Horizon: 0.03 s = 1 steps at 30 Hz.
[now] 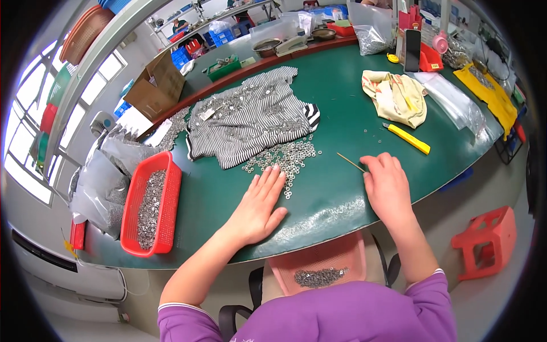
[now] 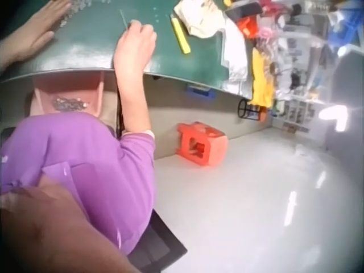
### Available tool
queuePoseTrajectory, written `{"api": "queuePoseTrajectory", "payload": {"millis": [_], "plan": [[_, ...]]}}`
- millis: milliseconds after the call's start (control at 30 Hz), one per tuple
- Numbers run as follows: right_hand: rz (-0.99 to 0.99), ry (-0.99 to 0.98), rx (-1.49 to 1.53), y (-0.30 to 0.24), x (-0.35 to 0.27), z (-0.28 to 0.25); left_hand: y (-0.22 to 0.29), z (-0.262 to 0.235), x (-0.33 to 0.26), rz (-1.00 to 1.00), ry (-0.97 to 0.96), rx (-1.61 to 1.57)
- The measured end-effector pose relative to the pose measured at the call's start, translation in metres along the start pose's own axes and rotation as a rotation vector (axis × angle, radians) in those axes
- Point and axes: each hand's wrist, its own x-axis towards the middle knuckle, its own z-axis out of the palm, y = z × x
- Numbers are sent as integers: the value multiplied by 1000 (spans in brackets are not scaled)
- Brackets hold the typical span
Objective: Picking up and stringing small metal rings onto a thin metal rod at a workbench.
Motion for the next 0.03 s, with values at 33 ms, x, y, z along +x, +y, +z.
{"api": "queuePoseTrajectory", "payload": {"millis": [33], "plan": [[0, 7, 1, -1, 1, 0, -1, 1, -2, -16, 20, -13]]}}
